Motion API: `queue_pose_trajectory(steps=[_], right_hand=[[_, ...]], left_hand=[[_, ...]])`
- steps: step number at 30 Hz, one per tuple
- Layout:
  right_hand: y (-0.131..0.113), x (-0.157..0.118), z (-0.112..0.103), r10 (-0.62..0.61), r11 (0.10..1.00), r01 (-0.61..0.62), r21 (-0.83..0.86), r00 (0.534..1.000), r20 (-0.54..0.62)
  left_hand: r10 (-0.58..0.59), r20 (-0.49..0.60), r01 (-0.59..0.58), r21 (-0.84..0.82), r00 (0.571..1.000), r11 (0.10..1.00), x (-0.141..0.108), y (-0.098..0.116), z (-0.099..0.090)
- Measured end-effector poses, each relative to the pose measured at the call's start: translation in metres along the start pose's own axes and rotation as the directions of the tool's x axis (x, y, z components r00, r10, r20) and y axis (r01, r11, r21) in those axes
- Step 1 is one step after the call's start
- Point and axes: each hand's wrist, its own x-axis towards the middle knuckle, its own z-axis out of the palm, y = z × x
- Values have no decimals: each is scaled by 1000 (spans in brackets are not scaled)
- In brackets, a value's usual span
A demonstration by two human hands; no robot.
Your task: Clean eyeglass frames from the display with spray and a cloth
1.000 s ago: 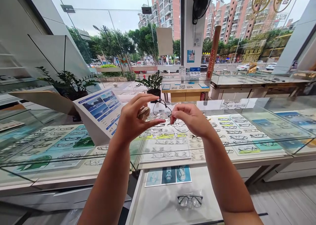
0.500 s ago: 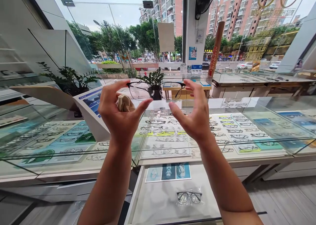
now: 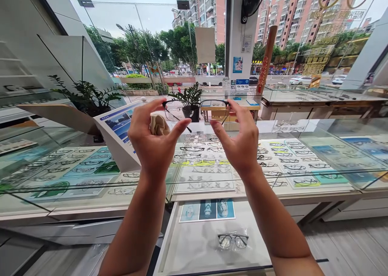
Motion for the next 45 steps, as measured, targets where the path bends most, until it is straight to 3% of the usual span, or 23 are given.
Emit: queue_pose_trajectory(steps=[8, 36, 45], right_hand=[[4, 0, 2, -99, 987, 92, -134, 994, -42], [10, 1, 1, 142, 990, -143, 12, 989, 47], [6, 2, 0, 73, 997, -73, -17, 997, 7]], left_hand=[[-104, 42, 100, 93, 994, 991, -1, 1, 2], [-110, 8, 108, 124, 994, 986, -5, 5, 5], [-124, 18, 122, 95, 992, 988, -4, 2, 5]])
